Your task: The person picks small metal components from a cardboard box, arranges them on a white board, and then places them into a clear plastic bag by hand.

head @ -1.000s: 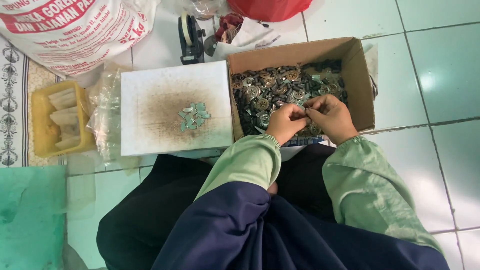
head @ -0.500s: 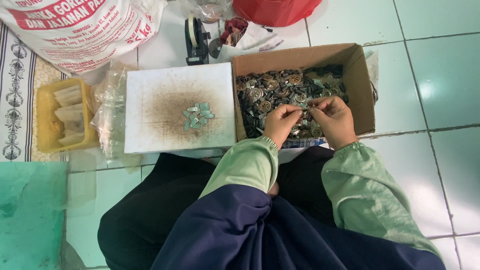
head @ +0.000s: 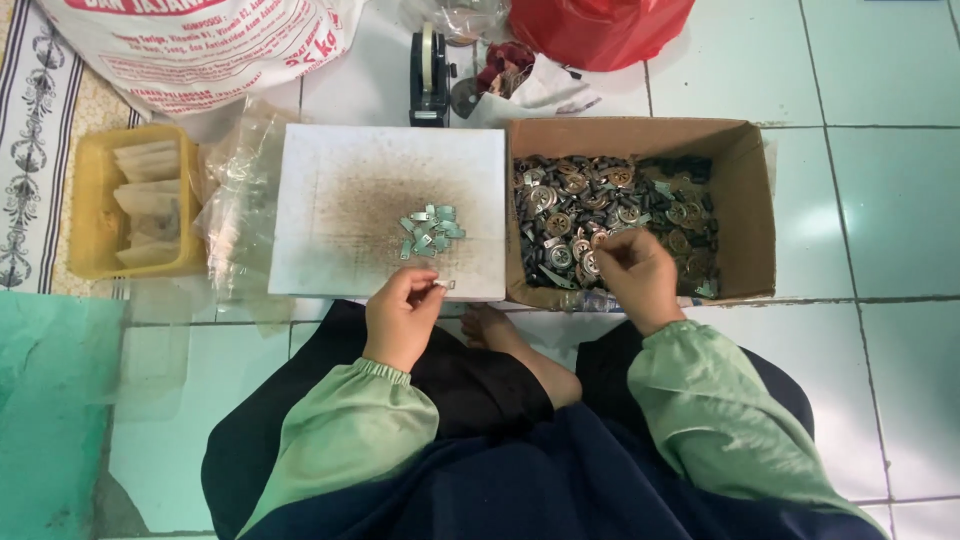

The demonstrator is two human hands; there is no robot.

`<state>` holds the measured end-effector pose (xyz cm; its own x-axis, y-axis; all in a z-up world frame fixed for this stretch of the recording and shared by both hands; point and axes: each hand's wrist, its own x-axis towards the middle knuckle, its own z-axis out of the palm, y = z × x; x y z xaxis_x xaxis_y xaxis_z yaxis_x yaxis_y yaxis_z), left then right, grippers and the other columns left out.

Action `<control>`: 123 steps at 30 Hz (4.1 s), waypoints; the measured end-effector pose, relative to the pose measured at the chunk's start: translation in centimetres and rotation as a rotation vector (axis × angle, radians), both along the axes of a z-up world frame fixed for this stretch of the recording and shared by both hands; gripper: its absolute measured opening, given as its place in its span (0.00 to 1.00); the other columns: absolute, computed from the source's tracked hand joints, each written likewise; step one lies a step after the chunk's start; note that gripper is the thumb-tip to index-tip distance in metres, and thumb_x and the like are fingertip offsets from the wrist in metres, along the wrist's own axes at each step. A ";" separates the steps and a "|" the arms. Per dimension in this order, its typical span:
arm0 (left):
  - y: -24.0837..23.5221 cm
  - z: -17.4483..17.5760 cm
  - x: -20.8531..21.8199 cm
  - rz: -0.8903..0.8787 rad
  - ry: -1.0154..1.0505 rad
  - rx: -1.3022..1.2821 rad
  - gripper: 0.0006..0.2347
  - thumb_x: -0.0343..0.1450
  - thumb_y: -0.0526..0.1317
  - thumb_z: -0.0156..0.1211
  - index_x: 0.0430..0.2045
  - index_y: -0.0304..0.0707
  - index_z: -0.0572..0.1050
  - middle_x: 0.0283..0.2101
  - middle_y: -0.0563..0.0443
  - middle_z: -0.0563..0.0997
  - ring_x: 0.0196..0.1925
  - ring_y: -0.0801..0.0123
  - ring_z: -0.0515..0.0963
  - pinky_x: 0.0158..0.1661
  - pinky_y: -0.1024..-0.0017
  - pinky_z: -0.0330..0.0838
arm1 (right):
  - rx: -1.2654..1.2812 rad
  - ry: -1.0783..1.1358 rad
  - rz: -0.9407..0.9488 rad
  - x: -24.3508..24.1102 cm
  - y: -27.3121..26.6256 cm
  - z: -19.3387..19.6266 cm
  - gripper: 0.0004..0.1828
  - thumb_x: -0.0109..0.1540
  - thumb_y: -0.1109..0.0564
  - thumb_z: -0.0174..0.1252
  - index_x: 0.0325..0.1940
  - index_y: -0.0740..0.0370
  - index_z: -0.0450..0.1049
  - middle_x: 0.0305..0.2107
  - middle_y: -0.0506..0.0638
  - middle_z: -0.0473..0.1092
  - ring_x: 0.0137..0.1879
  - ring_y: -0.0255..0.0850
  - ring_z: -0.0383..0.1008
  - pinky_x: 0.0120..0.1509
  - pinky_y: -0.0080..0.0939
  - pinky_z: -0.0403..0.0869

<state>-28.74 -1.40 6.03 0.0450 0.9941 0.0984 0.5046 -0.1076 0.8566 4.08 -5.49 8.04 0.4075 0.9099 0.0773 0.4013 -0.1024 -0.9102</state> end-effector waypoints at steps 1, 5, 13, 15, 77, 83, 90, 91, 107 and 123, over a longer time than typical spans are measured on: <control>0.7 -0.2 0.1 0.007 -0.012 -0.005 0.09 0.64 0.34 0.72 0.36 0.44 0.83 0.32 0.48 0.86 0.33 0.61 0.85 0.33 0.68 0.80 | -0.005 -0.012 0.007 -1.9 0.4 0.0 0.08 0.59 0.68 0.66 0.40 0.66 0.76 0.37 0.59 0.77 0.43 0.45 0.79 0.48 0.42 0.78; 2.7 -1.1 0.4 -0.047 0.051 0.023 0.07 0.65 0.36 0.71 0.34 0.46 0.82 0.32 0.48 0.86 0.36 0.58 0.86 0.36 0.64 0.81 | -0.141 0.038 0.112 -9.1 2.5 -1.2 0.09 0.56 0.64 0.69 0.39 0.60 0.79 0.31 0.54 0.79 0.39 0.40 0.80 0.44 0.39 0.79; 5.7 -1.6 -0.9 -0.245 0.185 -0.228 0.07 0.73 0.40 0.60 0.43 0.46 0.80 0.40 0.49 0.86 0.47 0.55 0.85 0.46 0.58 0.81 | -0.366 -0.190 0.217 -14.4 7.5 -3.4 0.08 0.55 0.54 0.69 0.37 0.51 0.81 0.26 0.47 0.78 0.35 0.39 0.79 0.41 0.41 0.78; 6.4 -1.8 -0.9 -0.305 0.234 -0.194 0.09 0.75 0.39 0.57 0.46 0.44 0.80 0.41 0.48 0.85 0.47 0.56 0.84 0.47 0.61 0.81 | -0.380 -0.240 0.251 -14.9 8.6 -3.7 0.09 0.54 0.53 0.69 0.38 0.50 0.81 0.26 0.44 0.77 0.33 0.36 0.78 0.39 0.38 0.77; 5.9 -4.7 27.1 -0.932 0.620 -0.212 0.20 0.73 0.40 0.60 0.60 0.34 0.72 0.72 0.29 0.59 0.72 0.34 0.62 0.68 0.45 0.61 | -0.578 -0.935 0.388 16.6 8.9 -12.1 0.15 0.63 0.61 0.53 0.49 0.49 0.81 0.43 0.52 0.74 0.46 0.52 0.80 0.46 0.50 0.81; 6.4 -8.6 26.1 -0.850 0.398 -0.244 0.14 0.76 0.37 0.52 0.57 0.40 0.73 0.64 0.43 0.68 0.66 0.43 0.70 0.62 0.53 0.72 | -0.592 -0.905 0.363 16.2 8.6 -12.3 0.14 0.63 0.62 0.52 0.47 0.55 0.82 0.41 0.55 0.74 0.44 0.54 0.79 0.46 0.53 0.82; 7.5 -11.4 24.8 -0.453 0.553 -0.070 0.11 0.74 0.40 0.57 0.50 0.44 0.76 0.50 0.50 0.73 0.57 0.54 0.73 0.55 0.56 0.68 | -0.642 -0.917 0.403 16.7 8.1 -10.8 0.11 0.61 0.59 0.57 0.45 0.59 0.82 0.40 0.56 0.74 0.43 0.55 0.79 0.44 0.54 0.82; 7.3 -10.5 25.0 -0.455 0.555 -0.067 0.11 0.74 0.40 0.57 0.50 0.44 0.76 0.50 0.50 0.73 0.57 0.54 0.73 0.55 0.56 0.68 | -0.641 -0.916 0.401 16.8 8.2 -10.2 0.11 0.61 0.59 0.57 0.45 0.59 0.82 0.40 0.56 0.74 0.43 0.55 0.79 0.44 0.54 0.82; 6.8 -10.5 27.9 -0.408 -0.104 -0.266 0.05 0.70 0.37 0.66 0.37 0.43 0.81 0.34 0.46 0.83 0.40 0.55 0.84 0.38 0.62 0.79 | -0.332 -0.007 0.370 14.9 7.2 -7.0 0.07 0.58 0.57 0.66 0.41 0.56 0.83 0.33 0.55 0.78 0.38 0.49 0.80 0.39 0.50 0.79; 7.2 -12.6 26.1 -0.217 0.025 -0.386 0.05 0.59 0.42 0.68 0.22 0.46 0.79 0.29 0.50 0.82 0.37 0.59 0.84 0.39 0.66 0.79 | -0.736 -0.664 0.286 14.6 8.2 -9.9 0.18 0.65 0.47 0.58 0.51 0.61 0.80 0.41 0.60 0.76 0.47 0.54 0.79 0.48 0.54 0.80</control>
